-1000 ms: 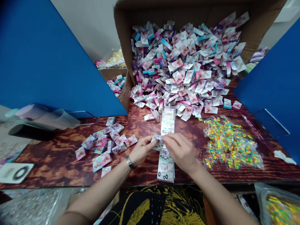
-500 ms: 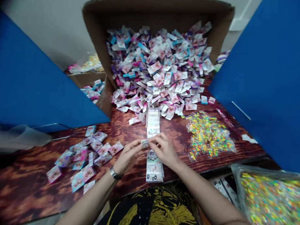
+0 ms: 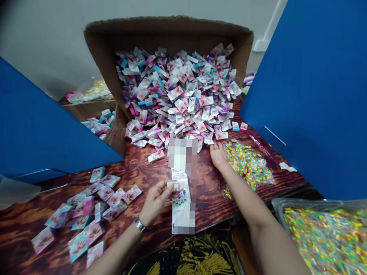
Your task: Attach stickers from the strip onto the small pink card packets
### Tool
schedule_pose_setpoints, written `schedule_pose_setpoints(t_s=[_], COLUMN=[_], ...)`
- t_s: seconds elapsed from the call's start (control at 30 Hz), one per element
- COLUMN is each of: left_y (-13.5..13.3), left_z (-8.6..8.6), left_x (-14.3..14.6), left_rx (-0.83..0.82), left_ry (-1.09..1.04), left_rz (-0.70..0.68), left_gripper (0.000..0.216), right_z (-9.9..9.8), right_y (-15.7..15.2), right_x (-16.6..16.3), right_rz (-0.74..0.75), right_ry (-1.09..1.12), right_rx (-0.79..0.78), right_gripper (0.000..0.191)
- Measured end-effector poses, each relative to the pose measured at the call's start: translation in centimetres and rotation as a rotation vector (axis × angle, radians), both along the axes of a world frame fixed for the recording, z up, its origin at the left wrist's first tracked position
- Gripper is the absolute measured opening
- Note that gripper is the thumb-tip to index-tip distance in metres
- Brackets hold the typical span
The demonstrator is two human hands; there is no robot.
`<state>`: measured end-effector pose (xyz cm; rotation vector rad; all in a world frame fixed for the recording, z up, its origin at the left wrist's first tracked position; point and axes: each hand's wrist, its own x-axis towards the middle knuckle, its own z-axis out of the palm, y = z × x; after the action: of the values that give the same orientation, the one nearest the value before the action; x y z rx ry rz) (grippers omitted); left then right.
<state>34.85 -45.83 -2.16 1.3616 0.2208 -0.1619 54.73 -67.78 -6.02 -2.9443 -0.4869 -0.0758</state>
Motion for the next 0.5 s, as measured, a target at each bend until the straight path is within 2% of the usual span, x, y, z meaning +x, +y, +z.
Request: schedule_pose_setpoints(t_s=[0.13,0.3,0.37,0.43,0.5], left_y=[0.1,0.4,0.1,-0.3,-0.7], left_z=[-0.3,-1.0,-1.3,-1.4,-1.5], left_x=[0.0,0.7,1.2,1.5,1.7], left_rx=[-0.113,-0.149,-0.131,-0.106,-0.087], left_ry=[0.051,0.052,0.03,0.011,-0.005], left_rz=[0.115,0.26,0.275,0.266,0.249], left_gripper=[0.031,0.029,0.028,0.027,0.027], right_z=[-1.0,0.0,1.2,2.6,4.0], right_y=[0.7,1.3,2.2,3.4,4.7], right_x=[0.0,-4.5,-7.0,-9.4,-11.1], right_rz=[0.012,0.162,0.259,0.387,0.466], right_ry=[0.045,0.139,0.201,0.327,0.365], right_rx=[-0.03,0.084,0.224,0.551,0.738], right_gripper=[0.032,0.029,0.031,0.031,0.025])
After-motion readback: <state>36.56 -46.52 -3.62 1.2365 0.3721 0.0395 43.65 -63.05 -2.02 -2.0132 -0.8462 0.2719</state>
